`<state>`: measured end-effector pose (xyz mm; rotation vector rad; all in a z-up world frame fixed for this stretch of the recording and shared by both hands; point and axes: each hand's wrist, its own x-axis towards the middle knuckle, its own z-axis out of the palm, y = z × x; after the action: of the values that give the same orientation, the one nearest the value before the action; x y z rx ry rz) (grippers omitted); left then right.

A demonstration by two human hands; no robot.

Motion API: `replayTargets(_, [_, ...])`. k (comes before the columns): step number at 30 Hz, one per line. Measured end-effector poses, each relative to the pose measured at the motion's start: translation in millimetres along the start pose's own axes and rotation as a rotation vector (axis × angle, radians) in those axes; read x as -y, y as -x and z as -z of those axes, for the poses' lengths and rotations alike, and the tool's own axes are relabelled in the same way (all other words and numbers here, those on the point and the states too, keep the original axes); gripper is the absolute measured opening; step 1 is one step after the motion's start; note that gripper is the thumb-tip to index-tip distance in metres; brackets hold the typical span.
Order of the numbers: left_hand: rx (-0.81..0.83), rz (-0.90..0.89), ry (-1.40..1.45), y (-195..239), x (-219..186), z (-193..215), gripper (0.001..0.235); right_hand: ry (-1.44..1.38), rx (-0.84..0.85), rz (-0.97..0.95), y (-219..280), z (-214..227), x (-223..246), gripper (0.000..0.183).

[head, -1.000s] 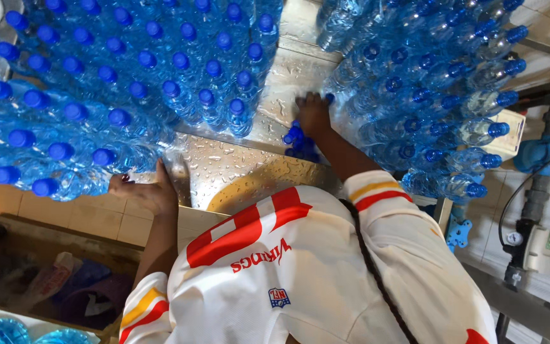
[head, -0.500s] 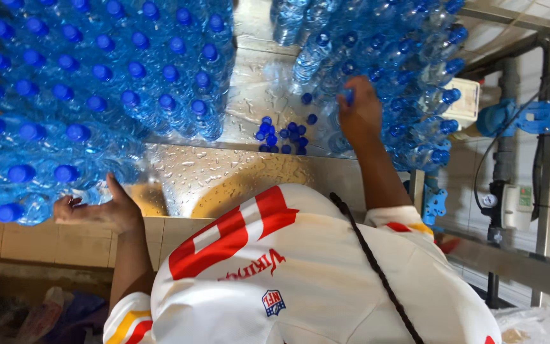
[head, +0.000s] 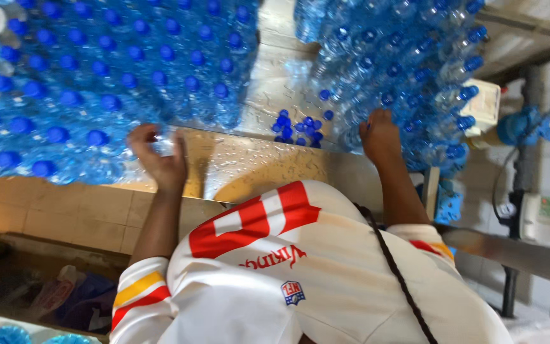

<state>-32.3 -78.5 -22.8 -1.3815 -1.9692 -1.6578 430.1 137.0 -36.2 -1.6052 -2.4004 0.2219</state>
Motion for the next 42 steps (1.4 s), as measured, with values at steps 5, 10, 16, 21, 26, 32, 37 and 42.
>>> replayTargets(5, [0.385, 0.555, 0.403, 10.8, -16.9, -45.9, 0.035, -0.253, -0.049, 0.291, -10.9, 44.8, 50.7, 0.02])
replayTargets(10, [0.82, 1.05, 0.833, 4.6, -42.1, -62.6, 0.107, -0.814, -0.152, 0.699, -61.4, 42.3, 117.1, 0.014])
replayTargets(16, [0.436, 0.791, 0.838, -2.3, -43.3, -25.0, 0.061, -1.406, -0.003, -0.106, -75.4, -4.6, 204.4, 0.03])
replayTargets(21, [0.306, 1.197, 0.669, 16.1, -24.9, 1.8, 0.031, -1.419, 0.642, -0.022, -55.7, -21.5, 200.4, 0.035])
replayTargets(26, [0.492, 1.078, 0.377, 33.3, -24.0, 13.1, 0.035, -0.336, -0.014, 0.896, -83.9, -33.3, 196.7, 0.045])
replayTargets(32, [0.258, 1.023, 0.297, 8.1, -22.8, 5.6, 0.04, -0.714, 0.276, 0.429, -73.6, -29.1, 205.0, 0.045])
replayTargets(37, [0.296, 1.393, 0.594, 9.3, -22.0, 3.3, 0.037, -0.279, -0.502, 1.273, -94.5, -31.5, 200.2, 0.065])
replayTargets(42, [0.102, 0.147, 0.037, 7.1, -35.5, 12.8, 0.02, -0.678, 0.72, -0.072, -66.3, -38.3, 221.2, 0.06])
